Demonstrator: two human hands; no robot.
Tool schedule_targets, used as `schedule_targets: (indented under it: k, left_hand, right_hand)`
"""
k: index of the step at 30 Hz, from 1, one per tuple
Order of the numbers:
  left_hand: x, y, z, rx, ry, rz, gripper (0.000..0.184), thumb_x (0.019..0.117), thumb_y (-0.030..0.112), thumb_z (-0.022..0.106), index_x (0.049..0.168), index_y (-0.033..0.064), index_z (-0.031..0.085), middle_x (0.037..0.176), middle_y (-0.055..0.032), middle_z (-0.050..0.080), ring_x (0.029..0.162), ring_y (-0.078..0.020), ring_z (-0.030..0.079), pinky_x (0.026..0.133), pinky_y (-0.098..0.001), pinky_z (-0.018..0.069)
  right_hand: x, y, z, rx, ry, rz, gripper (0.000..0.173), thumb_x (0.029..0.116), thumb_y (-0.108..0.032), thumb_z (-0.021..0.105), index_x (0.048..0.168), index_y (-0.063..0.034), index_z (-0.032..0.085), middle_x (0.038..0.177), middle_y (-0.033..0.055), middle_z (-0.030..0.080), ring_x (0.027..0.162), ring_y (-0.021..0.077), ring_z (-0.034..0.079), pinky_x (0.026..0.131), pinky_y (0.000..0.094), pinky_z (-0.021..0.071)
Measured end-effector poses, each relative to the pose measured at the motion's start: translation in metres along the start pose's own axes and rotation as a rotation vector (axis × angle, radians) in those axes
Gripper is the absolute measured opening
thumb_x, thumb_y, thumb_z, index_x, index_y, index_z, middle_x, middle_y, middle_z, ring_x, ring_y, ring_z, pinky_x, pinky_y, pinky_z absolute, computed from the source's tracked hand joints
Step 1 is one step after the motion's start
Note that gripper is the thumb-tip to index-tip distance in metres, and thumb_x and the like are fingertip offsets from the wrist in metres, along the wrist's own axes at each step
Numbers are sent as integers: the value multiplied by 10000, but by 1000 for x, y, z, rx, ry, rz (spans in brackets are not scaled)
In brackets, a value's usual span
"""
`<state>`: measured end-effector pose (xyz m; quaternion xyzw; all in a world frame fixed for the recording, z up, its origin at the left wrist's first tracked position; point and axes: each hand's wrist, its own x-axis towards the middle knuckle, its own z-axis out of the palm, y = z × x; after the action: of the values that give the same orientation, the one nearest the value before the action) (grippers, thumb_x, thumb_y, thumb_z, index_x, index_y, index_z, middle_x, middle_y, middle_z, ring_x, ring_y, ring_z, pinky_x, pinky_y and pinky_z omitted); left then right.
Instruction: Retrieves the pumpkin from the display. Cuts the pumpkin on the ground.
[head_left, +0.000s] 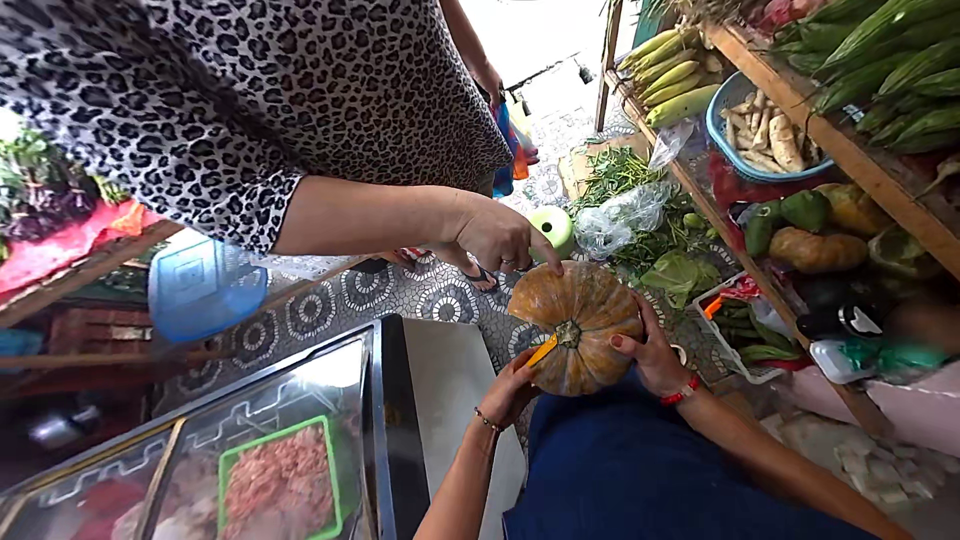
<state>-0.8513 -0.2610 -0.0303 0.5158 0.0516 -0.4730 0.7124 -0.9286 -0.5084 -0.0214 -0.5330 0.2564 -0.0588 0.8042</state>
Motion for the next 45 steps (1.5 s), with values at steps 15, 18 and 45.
schedule_targets:
  k: [15,18,45]
  left_hand:
    - [148,-1,64,-21,302,141,1111,523,669,918,1308,19,475,1042,-65,727,942,-144,724,832,-352,621]
    - [204,3,50,214,268,69,1168,571,620,896,1384,-29,366,1097,-53,691,970,-105,701,860,-323,609]
    - [813,-313,-129,915,-377,-186,827,739,396,769,1376,-17,440,1098,-9,689,957,-61,691,867,-275,597]
  right_hand:
    - [79,-7,-87,53,147,112,890,838,-439,751,1452,59,342,1321,169,576,1159,182,619,959,361,551]
    - [135,-12,-126,-37,73,250,648,1008,-300,604,1523,1,350,1464,221,515,1292,273,568,1058,444,498]
    - [427,483,-429,-48,364,540,536,1083,-258,534,1507,48,413,1466,299,496,1302,394,541,1063,522,460]
